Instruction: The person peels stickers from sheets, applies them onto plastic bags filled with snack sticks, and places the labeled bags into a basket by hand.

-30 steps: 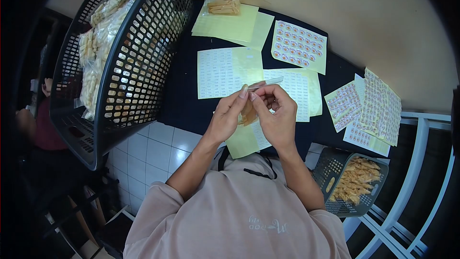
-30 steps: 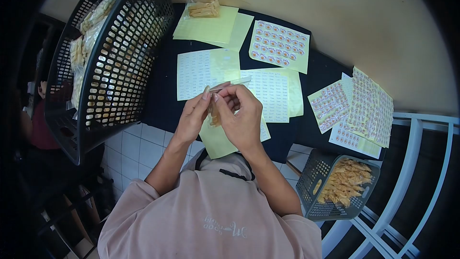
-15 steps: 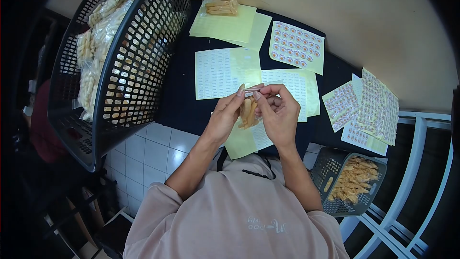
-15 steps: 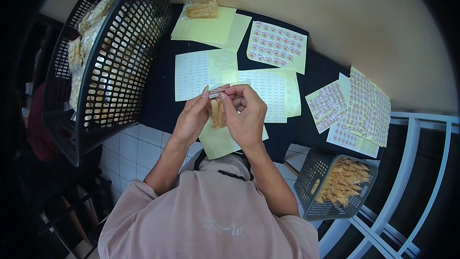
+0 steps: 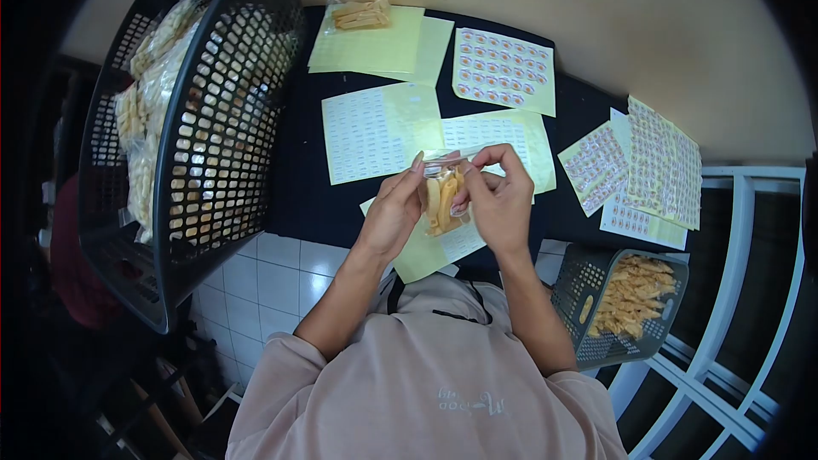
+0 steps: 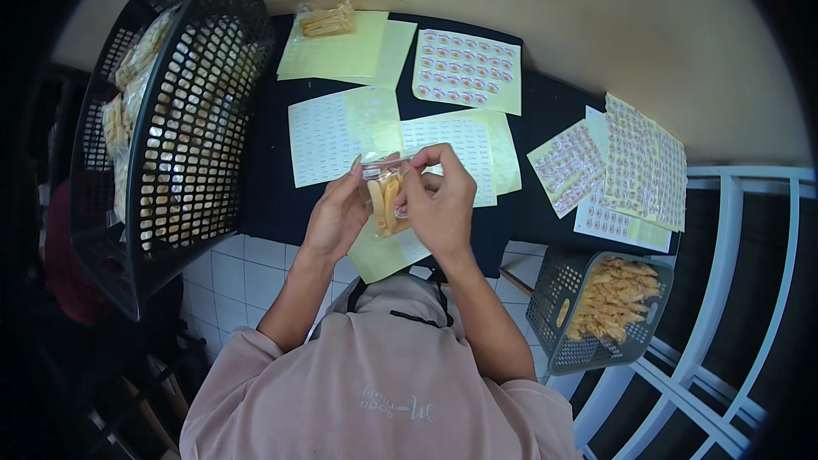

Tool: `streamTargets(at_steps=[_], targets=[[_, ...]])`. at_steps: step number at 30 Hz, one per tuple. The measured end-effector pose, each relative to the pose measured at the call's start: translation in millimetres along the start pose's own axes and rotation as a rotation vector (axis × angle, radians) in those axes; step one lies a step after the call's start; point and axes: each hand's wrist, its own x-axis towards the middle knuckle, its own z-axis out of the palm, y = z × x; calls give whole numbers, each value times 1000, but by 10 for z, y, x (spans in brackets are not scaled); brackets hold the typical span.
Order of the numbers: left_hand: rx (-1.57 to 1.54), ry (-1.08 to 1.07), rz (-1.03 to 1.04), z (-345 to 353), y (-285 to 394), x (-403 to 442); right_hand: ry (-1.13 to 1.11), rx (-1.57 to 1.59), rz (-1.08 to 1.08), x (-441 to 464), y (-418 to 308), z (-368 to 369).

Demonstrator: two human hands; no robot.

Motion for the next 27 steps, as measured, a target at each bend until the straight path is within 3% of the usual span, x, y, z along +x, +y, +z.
streamTargets(at_steps=[2, 6, 9, 11, 19, 21, 24, 27], targets=[[-52, 4, -7, 41, -41, 69, 81, 120, 2, -2, -39, -161], [-97, 16, 18, 217, -112, 159, 207, -201, -218, -87, -9, -535], [-111, -19, 35, 420, -227, 217, -107, 53, 90, -329, 1, -639], [-108, -39, 38, 561, -310, 243, -113, 16, 177, -437, 14, -733], [213, 53, 176, 1387, -939, 331, -21, 92, 115, -833, 5, -1593], [223, 43, 174, 1665, -1152, 348, -6, 261, 185, -992, -24, -1960], [387, -7, 221, 1911, -1600, 428, 116, 116, 131, -1267, 68, -2608], [694, -34, 245, 2286, -1967, 357, 481, -15, 90, -1589, -6, -3233]])
